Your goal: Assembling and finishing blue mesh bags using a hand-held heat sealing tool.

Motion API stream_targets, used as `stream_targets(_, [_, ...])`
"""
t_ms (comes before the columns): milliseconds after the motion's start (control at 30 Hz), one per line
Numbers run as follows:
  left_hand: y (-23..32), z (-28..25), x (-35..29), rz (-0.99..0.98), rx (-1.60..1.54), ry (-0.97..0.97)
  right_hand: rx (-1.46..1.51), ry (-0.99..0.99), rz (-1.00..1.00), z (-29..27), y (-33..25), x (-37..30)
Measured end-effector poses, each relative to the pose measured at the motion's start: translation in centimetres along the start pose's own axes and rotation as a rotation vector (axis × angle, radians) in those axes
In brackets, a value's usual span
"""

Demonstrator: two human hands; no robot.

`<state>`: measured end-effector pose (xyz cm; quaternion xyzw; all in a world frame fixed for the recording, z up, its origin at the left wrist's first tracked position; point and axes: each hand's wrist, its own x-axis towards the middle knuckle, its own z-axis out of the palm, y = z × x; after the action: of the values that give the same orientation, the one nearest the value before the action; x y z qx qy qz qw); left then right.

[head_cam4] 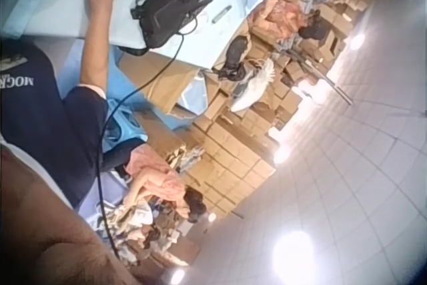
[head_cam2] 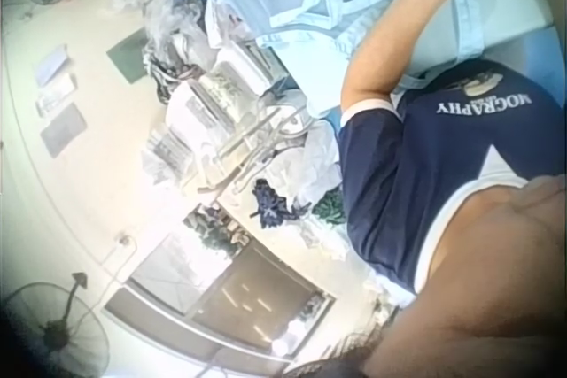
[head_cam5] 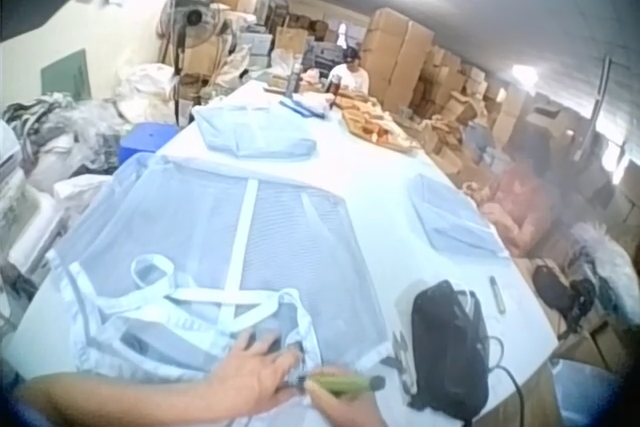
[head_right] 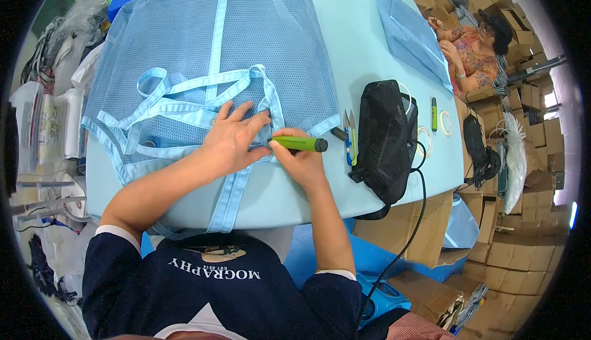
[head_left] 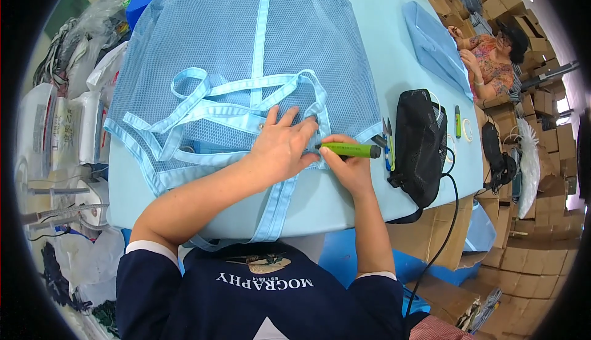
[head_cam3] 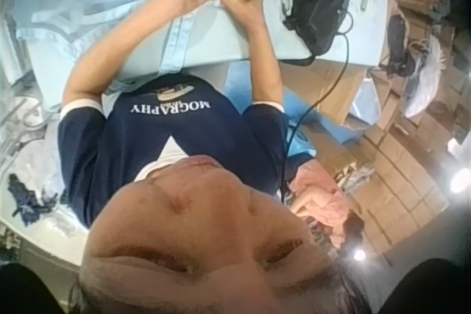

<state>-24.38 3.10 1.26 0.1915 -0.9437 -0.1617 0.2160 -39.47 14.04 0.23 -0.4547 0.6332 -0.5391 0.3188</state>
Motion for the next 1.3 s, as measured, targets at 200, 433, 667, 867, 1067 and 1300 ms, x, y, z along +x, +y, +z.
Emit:
stream_targets(200, [0.07, -0.20, 0.07, -0.038, -0.015, -0.043, 0.011, -0.020, 0.028, -0.16, -0.24, -0.09])
stream_targets(433, [0.14, -0.24, 0.16, -0.039, -0.005, -0.054, 0.085, -0.029, 0.073, -0.18, -0.54, -0.11])
stream_targets(667, [0.30, -0.51, 0.29, -0.067, -0.007, -0.100, 0.082, -0.027, 0.109, -0.26, -0.15, -0.21])
stream_targets(867, [0.17, -0.10, 0.06, -0.030, 0.005, -0.034, 0.063, -0.005, 0.086, 0.13, -0.47, -0.24])
stream_targets(1067, [0.23, -0.09, 0.21, -0.021, 0.046, -0.068, 0.105, 0.009, 0.109, 0.39, -0.52, -0.36])
stream_targets(1300, [0.09, -0.09, 0.20, -0.015, 0.049, -0.080, 0.133, -0.047, 0.128, 0.40, -0.58, -0.38])
